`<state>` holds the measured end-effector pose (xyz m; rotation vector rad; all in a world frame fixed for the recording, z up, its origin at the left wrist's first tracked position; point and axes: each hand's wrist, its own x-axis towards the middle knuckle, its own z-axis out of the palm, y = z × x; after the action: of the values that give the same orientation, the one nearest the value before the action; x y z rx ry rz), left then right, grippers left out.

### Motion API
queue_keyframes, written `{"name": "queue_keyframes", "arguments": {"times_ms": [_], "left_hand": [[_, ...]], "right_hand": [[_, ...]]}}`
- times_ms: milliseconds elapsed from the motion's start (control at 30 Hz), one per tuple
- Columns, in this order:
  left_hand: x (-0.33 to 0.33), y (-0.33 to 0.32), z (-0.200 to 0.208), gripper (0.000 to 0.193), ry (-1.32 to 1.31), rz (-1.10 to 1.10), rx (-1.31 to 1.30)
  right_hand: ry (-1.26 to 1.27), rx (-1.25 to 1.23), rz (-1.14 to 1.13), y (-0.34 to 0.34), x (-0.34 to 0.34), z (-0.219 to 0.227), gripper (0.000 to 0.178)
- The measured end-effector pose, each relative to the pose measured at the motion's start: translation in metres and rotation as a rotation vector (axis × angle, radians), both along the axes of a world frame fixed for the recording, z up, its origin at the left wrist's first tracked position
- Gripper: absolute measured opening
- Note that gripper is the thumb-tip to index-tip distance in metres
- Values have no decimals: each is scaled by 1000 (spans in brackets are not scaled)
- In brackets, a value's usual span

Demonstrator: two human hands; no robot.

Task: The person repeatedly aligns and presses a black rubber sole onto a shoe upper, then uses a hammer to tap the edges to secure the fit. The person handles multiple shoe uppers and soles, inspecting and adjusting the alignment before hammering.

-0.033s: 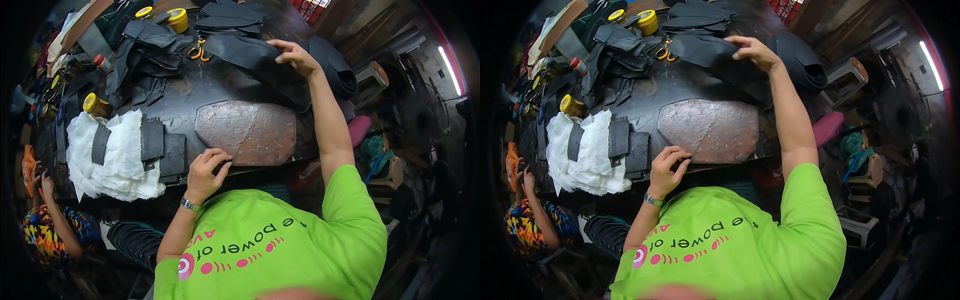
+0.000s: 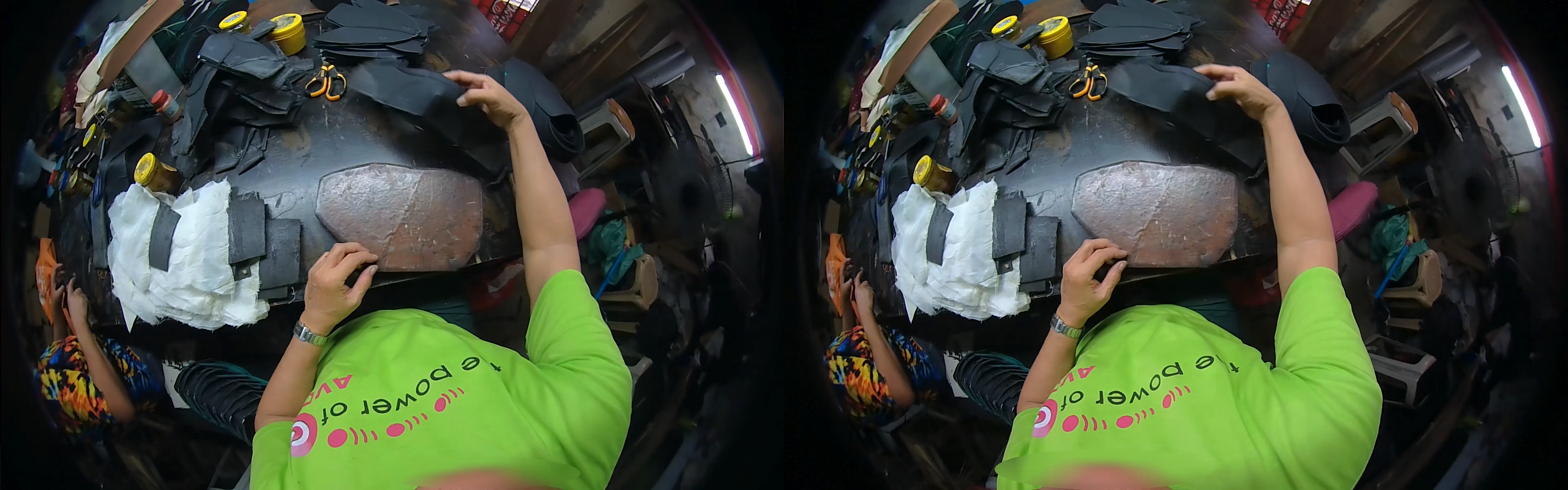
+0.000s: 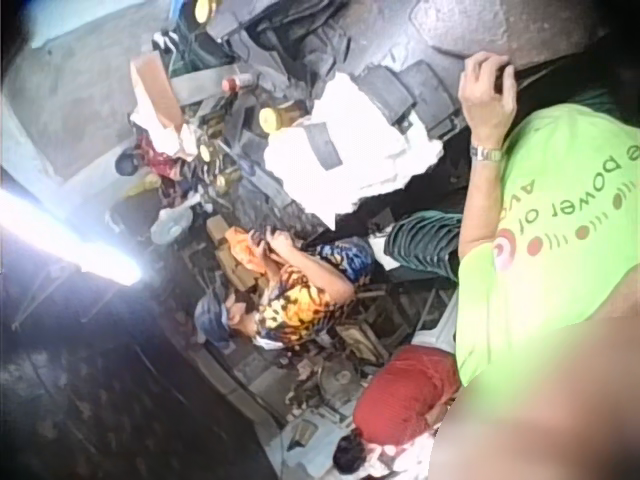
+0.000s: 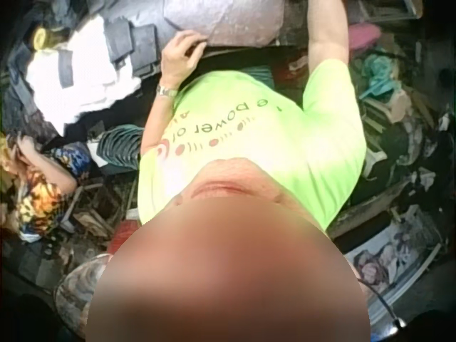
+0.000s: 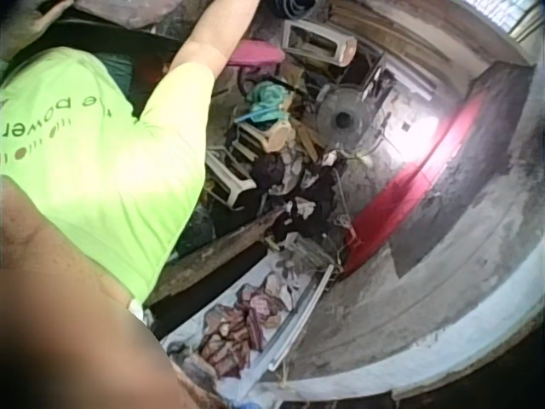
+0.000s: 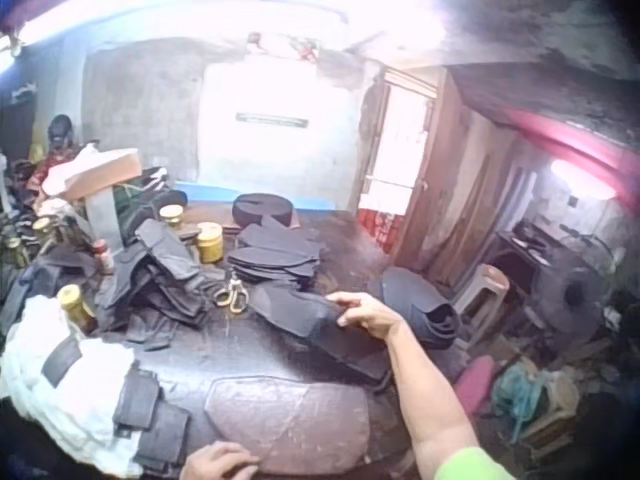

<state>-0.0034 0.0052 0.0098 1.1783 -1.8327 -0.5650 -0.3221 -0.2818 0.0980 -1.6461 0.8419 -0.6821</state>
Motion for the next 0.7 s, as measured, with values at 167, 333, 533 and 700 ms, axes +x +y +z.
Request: {"name": "queue_keyframes", "arguments": {"times_ms": [167, 333, 533, 700], "left_hand": [[-1, 0, 1, 17, -12, 8, -5], [1, -2, 3, 19, -57, 3, 8], [4, -5, 6, 17, -68, -26, 25], [6, -7, 5, 17, -51, -46, 50]], "right_hand": [[547, -259, -579, -42, -26, -45, 47], [609, -884, -616, -94, 67, -33, 44], [1036, -1179, -499, -152, 155, -38, 58], [1088, -905, -273, -188, 150, -32, 65]]}}
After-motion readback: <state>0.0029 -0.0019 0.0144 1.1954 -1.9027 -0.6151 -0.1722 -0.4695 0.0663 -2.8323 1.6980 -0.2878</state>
